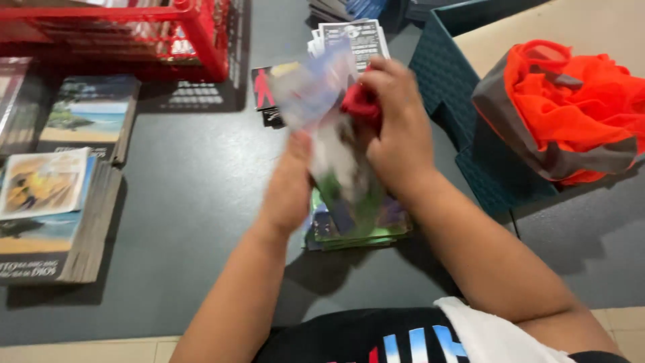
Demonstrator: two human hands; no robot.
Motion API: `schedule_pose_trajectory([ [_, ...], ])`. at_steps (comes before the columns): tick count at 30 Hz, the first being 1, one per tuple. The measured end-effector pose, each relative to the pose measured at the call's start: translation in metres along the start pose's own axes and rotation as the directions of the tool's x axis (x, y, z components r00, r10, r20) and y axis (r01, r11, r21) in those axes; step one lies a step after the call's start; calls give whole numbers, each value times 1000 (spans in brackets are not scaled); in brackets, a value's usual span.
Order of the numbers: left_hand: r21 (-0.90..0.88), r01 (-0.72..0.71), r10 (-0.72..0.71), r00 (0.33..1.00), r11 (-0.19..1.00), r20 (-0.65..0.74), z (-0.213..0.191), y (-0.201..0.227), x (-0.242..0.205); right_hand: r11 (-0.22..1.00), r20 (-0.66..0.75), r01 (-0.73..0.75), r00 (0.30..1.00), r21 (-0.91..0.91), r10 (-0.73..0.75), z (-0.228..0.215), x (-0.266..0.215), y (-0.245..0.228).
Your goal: Organizing and wiping religious pamphlets and booklets on a table.
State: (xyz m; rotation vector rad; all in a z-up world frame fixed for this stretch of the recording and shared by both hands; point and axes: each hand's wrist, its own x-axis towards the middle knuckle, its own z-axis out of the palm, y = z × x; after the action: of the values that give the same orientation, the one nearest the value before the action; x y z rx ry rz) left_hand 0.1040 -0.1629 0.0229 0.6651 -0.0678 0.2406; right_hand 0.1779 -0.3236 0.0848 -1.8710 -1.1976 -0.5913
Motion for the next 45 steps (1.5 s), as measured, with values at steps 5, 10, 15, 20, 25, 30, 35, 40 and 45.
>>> schedule_pose_trajectory([
  [5,860,122,-19,991,495,-130,-19,-8,-5,996,24,43,999,-78,-41,-10,5,-27],
  [10,471,72,22,982,879,-190,-21,13,4,999,156,-38,987,4,37,-26,14,6],
  [15,646,132,5,979,752,-205,-24,0,10,593,527,-724,677,351,514,-38,-7,77],
  [20,930,121,182,981,-348,-60,-7,25,2,870,436,-492,791,37,429,-40,-53,109],
  [25,840,265,-73,939,-473,-337,1,11,3,411,660,-908,358,81,660,-38,-80,88],
  [30,861,210,3,972,-463,-235,-34,-15,3,417,581,-889,442,186,683,-25,-96,76],
  [35,898,435,-87,894,-71,-440,-32,-4,17,405,590,-873,485,273,646,-26,-99,74],
  [40,666,687,-229,726,290,-649,-3,10,14,447,590,-881,445,155,674,-31,-88,67],
  [45,488,660,-465,750,571,-470,-4,-8,6,400,607,-862,503,310,614,-29,-100,82],
])
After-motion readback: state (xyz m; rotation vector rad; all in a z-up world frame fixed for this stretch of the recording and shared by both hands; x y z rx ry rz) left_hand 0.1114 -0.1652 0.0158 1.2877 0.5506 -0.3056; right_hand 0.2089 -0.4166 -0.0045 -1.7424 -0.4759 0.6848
